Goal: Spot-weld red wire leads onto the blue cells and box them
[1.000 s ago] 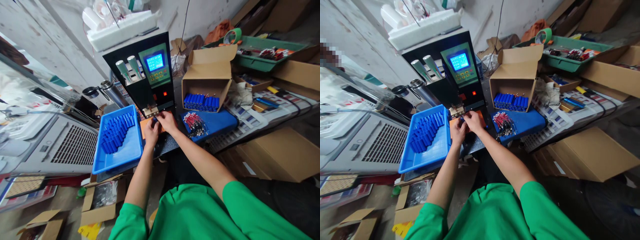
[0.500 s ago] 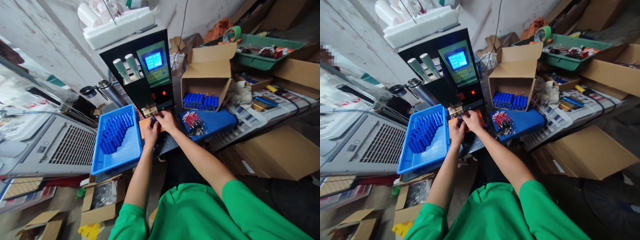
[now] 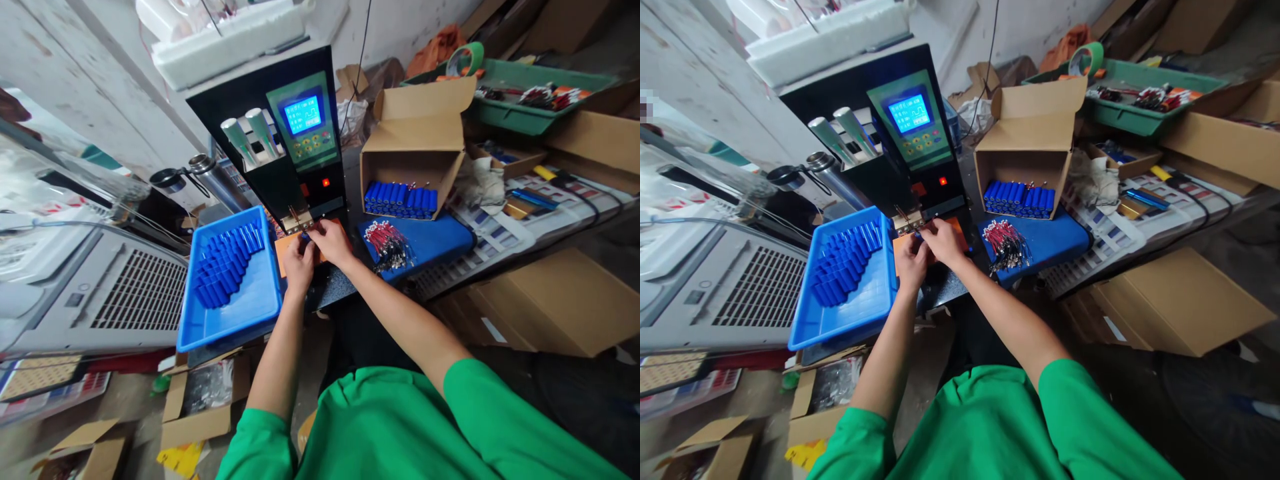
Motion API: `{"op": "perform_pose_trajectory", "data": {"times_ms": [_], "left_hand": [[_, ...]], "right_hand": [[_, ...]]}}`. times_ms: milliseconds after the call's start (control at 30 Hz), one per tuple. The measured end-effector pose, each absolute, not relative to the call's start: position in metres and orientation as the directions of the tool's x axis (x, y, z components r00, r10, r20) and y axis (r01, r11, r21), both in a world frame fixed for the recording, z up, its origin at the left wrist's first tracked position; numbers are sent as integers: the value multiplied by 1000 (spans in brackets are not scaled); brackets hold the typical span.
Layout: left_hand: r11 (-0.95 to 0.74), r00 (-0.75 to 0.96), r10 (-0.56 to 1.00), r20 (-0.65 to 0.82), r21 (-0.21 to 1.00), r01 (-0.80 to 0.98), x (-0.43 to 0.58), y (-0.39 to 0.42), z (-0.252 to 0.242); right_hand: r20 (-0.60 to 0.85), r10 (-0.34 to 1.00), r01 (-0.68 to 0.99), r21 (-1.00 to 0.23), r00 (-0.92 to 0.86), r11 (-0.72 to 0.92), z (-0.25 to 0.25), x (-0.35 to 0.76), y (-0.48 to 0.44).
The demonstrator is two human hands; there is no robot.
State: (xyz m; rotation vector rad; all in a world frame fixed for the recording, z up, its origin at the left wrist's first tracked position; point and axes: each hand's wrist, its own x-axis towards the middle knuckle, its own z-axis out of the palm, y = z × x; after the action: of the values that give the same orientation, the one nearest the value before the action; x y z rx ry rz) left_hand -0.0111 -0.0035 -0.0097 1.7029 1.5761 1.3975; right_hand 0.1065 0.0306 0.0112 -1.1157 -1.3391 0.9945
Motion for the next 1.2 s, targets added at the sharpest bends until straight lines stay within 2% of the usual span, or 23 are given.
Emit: {"op": "perform_pose_trajectory", "data": {"times_ms": [267,433,667,800,900,967,1067,1200], "left_hand": [[-273,-149,910,387,829,488,-12,-3,-10],[-288,-160,895,417,812,507,-10,-3,-9],[-259,-161,907,389,818,514,-8,-4,-5],[-308,-133,908,397,848,432,-10,-6,-3],[-314,-182,892,413,858,407,-15,-15,-5],[-312,-189,880,435,831,461,-18,-25,-7],[-362,-82,867,492,734,575,-21,-41,-10],[-401,-5,857,515,673,621,-16,-48,-12]], "right_hand": [[245,969,111,-963,-23,246,5,118,26],[207,977,150,-966,-45,212,1,124,27],[139,979,-123,-985,-149,121,7,134,26],[99,977,-221,-974,-189,56,11,138,26],[89,978,-261,-965,-189,37,12,138,26],[75,979,-270,-963,-190,21,12,138,26],[61,979,-297,-955,-193,1,12,138,25],[66,979,-340,-940,-194,-4,12,139,25]]}}
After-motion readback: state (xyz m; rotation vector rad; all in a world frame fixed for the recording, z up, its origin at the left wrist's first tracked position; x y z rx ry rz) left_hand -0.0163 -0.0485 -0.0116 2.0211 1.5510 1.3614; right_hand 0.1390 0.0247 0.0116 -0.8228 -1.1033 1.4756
